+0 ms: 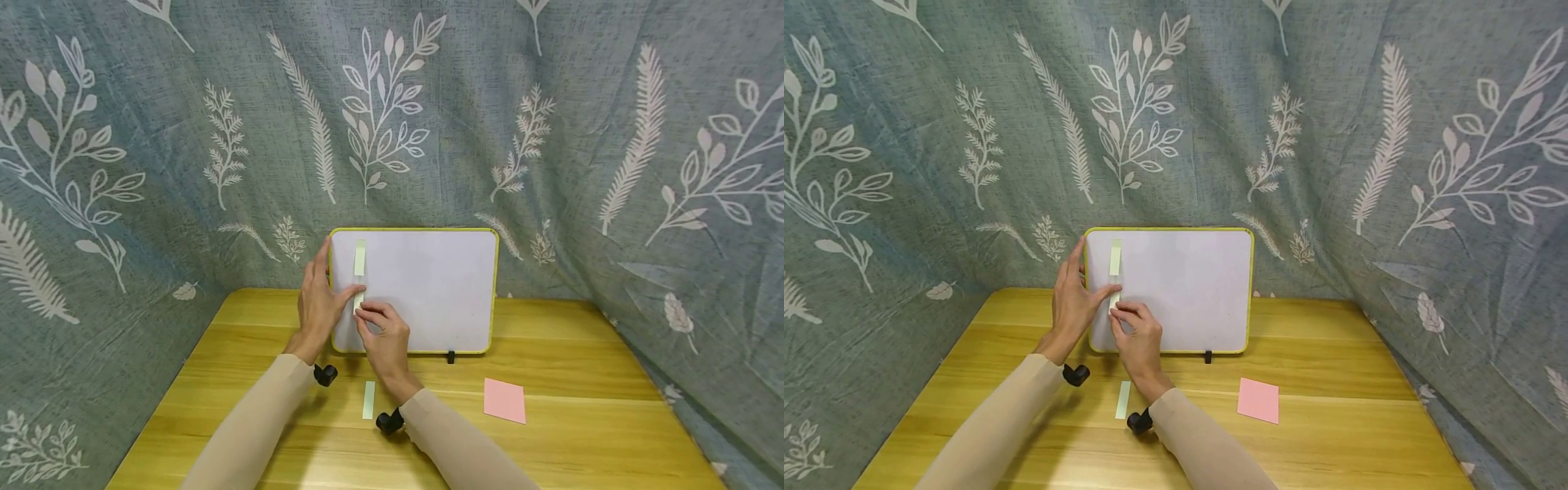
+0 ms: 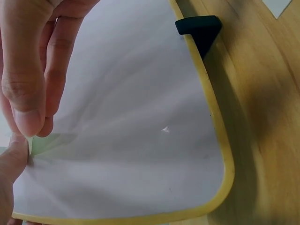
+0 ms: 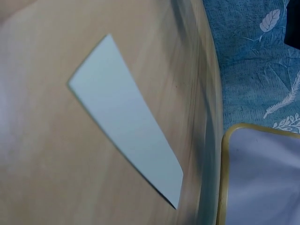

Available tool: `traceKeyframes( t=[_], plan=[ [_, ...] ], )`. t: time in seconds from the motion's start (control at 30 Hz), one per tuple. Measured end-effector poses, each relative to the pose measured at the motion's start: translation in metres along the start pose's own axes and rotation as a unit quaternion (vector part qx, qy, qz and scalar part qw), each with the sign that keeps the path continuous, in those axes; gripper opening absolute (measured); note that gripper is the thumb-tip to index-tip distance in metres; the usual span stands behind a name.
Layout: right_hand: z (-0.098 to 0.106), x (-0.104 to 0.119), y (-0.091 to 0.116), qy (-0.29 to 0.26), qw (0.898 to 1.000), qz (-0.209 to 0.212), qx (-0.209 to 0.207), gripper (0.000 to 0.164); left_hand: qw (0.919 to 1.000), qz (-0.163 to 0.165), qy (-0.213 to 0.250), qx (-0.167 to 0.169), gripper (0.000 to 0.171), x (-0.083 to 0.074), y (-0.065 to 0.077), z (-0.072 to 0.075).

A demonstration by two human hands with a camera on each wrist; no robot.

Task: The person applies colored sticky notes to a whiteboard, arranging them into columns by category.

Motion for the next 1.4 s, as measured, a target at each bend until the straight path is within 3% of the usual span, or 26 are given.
traceKeyframes(
  t=[0.7,1.4],
  plan=[
    [0.0019,-0.0019,-0.0007,0.019,0.998,-0.038,0.037,0.011,0.9988,0.037,0.027,0.02,0.121,-0.0005,-0.0041,0.0011],
    [0.0047,0.003,-0.0024,0.035,0.998,-0.022,0.041,0.011,0.999,0.022,0.033,0.022,0.111,0.0011,-0.0063,0.0031]
  ],
)
Point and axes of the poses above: each hand's wrist, its own y-axis away from the middle knuckle, its own z-axis out of the back of the hand, x = y × z, the point moved 2 cm from there along -y, towards the middle knuckle, and after that the axes turned 6 degrees about z, right-handed, at the moved point
